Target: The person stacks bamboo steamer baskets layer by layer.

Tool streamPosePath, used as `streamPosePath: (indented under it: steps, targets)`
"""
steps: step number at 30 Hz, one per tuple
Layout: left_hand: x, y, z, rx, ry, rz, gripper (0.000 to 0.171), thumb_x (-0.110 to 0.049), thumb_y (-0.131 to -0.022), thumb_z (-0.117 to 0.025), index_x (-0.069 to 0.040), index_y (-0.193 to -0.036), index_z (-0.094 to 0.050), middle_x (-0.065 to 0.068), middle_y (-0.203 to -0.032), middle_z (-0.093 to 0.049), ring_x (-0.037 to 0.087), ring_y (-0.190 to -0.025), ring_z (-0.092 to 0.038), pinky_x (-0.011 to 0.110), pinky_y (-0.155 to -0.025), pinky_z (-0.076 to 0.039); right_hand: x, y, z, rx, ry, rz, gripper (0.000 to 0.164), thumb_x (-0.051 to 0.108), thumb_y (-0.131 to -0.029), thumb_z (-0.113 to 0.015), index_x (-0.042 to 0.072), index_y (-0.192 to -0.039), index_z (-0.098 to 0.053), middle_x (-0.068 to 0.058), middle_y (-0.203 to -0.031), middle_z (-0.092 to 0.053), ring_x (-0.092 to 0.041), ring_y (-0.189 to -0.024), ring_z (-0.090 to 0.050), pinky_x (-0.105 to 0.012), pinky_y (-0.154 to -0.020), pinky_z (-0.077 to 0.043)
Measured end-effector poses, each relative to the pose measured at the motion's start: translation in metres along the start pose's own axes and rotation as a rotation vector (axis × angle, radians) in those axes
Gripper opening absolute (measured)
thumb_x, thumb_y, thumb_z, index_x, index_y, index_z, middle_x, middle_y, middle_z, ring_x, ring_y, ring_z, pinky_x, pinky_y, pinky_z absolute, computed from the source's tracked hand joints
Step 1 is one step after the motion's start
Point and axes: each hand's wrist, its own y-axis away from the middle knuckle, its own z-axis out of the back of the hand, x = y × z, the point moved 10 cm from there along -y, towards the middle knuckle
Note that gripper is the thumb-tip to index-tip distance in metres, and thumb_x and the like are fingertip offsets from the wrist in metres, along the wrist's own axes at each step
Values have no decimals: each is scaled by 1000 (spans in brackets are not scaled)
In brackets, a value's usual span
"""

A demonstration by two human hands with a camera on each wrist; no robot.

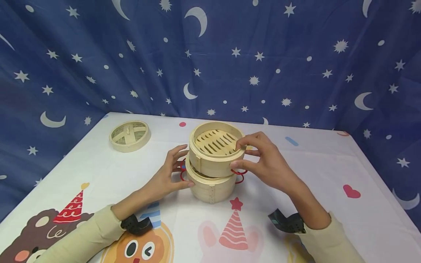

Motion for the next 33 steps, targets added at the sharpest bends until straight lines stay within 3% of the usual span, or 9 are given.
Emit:
streamPosePath:
  steps: [8, 15, 22, 24, 33]
  targets:
    - [-7, -1, 4, -49, -36, -35, 114, -16, -74, -85, -29, -151, -1, 6, -147, -32, 23, -122, -50, 45, -92, -47, 1, 2, -4, 8, -1, -3, 37, 6, -70, -84, 12, -99, -62, 0, -105, -48, -15, -105, -47, -21, -90, -48]
    - [-13, -1, 6, -73, 3, -68, 115, -10, -72, -85, -25, -152, -4, 6, -148, -32, 27, -124, -48, 48, -94, -45, 5, 2, -7, 18, 15, 11, 37, 6, -69, -85, 12, -97, -62, 2, -104, -48, -14, -106, -47, -22, -90, -48]
    - [-46, 1, 9, -78, -6, -128, 104, 1, -72, -82, -4, -149, -12, 19, -145, -32, 37, -121, -49, 52, -94, -45, 5, 3, -8, 24, 35, 2, 38, 9, -70, -85, 12, -99, -62, 2, -103, -47, -12, -107, -47, -21, -91, -47]
    - [-55, 2, 10, -77, -22, -148, 103, 3, -72, -81, -3, -149, -13, 20, -144, -33, 38, -120, -50, 51, -94, -45, 5, 3, -8, 24, 39, 5, 38, 10, -70, -86, 12, -100, -62, 2, -103, -47, -12, -107, -47, -20, -91, -46]
    - [-60, 3, 10, -77, -29, -169, 100, 3, -72, -81, -2, -148, -15, 21, -146, -31, 37, -121, -50, 52, -93, -45, 7, 4, -8, 21, 30, 17, 39, 7, -68, -86, 11, -100, -63, 2, -103, -46, -13, -107, -48, -20, -92, -46]
